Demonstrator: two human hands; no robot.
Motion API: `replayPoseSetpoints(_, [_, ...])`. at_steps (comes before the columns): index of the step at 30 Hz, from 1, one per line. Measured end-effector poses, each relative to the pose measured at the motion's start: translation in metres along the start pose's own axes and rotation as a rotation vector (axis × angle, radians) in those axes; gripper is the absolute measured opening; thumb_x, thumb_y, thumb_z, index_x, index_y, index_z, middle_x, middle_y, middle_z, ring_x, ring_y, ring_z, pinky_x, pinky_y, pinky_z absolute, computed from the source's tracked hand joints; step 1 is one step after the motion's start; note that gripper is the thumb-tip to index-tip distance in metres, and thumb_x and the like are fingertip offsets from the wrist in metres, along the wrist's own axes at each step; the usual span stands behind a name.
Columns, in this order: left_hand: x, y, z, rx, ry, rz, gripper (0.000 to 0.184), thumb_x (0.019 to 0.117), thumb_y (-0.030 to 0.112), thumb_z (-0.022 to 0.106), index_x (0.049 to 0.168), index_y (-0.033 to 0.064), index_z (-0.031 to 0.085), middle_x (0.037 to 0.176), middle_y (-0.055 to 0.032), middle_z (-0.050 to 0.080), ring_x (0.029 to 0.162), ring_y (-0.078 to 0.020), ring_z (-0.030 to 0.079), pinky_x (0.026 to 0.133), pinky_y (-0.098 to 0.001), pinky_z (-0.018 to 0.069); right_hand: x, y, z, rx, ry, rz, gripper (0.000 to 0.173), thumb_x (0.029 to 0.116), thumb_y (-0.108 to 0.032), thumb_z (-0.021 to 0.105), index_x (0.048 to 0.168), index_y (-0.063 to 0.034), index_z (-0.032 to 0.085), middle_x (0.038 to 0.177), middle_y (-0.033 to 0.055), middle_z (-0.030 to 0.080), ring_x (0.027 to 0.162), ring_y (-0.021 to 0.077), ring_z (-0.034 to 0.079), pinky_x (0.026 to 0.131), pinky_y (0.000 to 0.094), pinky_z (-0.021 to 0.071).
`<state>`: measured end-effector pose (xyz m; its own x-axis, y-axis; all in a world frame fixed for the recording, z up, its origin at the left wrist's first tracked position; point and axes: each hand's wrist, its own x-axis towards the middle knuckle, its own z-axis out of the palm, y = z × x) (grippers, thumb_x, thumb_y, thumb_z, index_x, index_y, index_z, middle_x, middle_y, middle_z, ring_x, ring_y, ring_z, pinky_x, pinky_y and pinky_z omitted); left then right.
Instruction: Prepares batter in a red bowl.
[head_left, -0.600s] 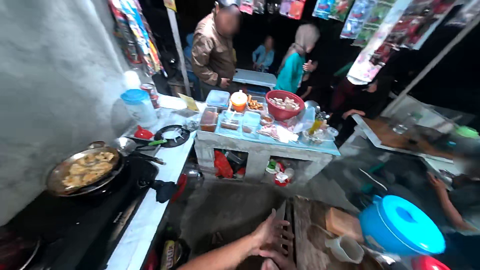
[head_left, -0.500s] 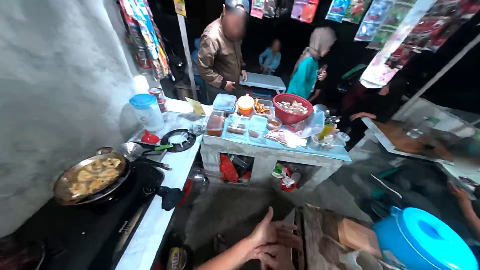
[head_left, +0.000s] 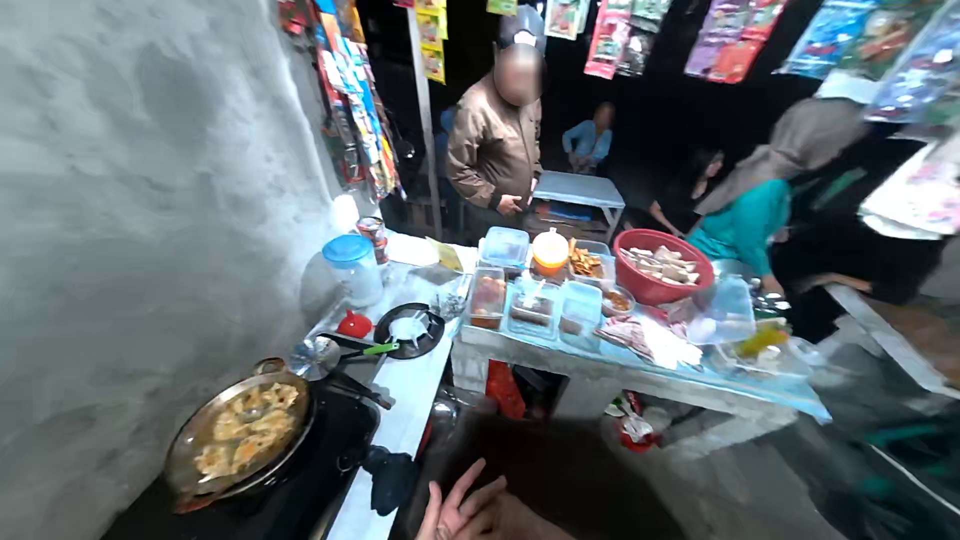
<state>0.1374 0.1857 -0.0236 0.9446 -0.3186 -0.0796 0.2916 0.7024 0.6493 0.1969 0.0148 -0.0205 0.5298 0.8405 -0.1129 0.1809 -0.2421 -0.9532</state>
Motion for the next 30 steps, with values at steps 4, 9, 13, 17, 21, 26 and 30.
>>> replayPoseSetpoints(4, [-0.009,-0.001,-0.028,0.045,0.282,0.130,0.075,0.1049,0.064,0.014,0.158,0.0158,0.036,0.141,-0.0122,0.063,0.131,-0.0266,0.060,0.108,-0.0440,0.0500,0.058,0.042,0.006,-0.118,-0.072,-0.240,0.019,0.1017,-0.027,0.066,0.106,-0.0195,0.083,0.113,-0.0018,0.079,0.105,0.0136,0.073,0.096,0.0500,0.0586])
replayPoseSetpoints(9, [0.003,0.019,-0.035,0.183,0.609,0.248,0.050,0.1124,0.027,0.027,0.147,-0.0026,0.047,0.130,-0.0186,0.068,0.121,-0.0290,0.066,0.107,-0.0447,0.0517,0.112,0.040,-0.029,0.079,-0.198,-0.134,0.017,0.0995,-0.020,0.069,0.103,-0.0094,0.082,0.109,0.0011,0.079,0.104,0.0100,0.073,0.099,0.0380,0.0602])
replayPoseSetpoints(13, [0.007,0.032,-0.052,-0.004,0.795,0.215,0.050,0.1126,0.029,0.030,0.151,0.0000,0.040,0.130,-0.0246,0.066,0.114,-0.0382,0.069,0.101,-0.0513,0.0559,0.167,0.080,-0.079,-0.144,-0.011,0.159,0.032,0.1054,-0.028,0.055,0.112,-0.0068,0.077,0.104,0.0045,0.078,0.097,0.0135,0.075,0.094,0.0394,0.0614])
replayPoseSetpoints(17, [0.018,0.024,-0.068,-0.140,1.257,0.225,0.047,0.1134,0.031,0.029,0.147,0.0029,0.046,0.128,-0.0183,0.068,0.111,-0.0320,0.070,0.095,-0.0482,0.0581,0.236,0.099,-0.146,-0.371,-0.104,0.430,0.055,0.1078,-0.051,0.044,0.107,-0.0097,0.079,0.110,0.0093,0.077,0.106,0.0248,0.072,0.099,0.0537,0.0545])
replayPoseSetpoints(21, [0.037,0.032,-0.067,-0.277,1.479,0.379,0.048,0.1137,0.032,0.026,0.145,0.0006,0.046,0.126,-0.0187,0.069,0.107,-0.0312,0.071,0.091,-0.0470,0.0593,0.326,0.103,-0.153,-0.464,-0.325,0.520,0.058,0.1061,-0.054,0.048,0.134,-0.0053,0.063,0.110,0.0186,0.074,0.099,0.0341,0.073,0.092,0.0570,0.0574])
replayPoseSetpoints(26, [0.056,0.024,-0.054,-0.222,1.617,0.443,0.043,0.1132,0.027,0.035,0.143,-0.0009,0.050,0.125,-0.0199,0.069,0.107,-0.0326,0.072,0.092,-0.0479,0.0603,0.436,0.080,-0.083,-0.498,-0.433,0.254,0.077,0.1025,-0.046,0.059,0.162,-0.0080,0.028,0.141,0.0221,0.060,0.124,0.0379,0.063,0.107,0.0570,0.0505])
replayPoseSetpoints(30, [0.046,-0.066,-0.053,0.035,1.898,0.168,0.041,0.1092,0.028,0.048,0.140,0.0017,0.056,0.127,-0.0152,0.069,0.117,-0.0265,0.068,0.101,-0.0465,0.0559,0.492,0.088,-0.027,-0.630,-0.387,0.246,0.077,0.1014,-0.048,0.059,0.160,-0.0045,0.032,0.157,0.0257,0.041,0.133,0.0399,0.057,0.107,0.0545,0.0505])
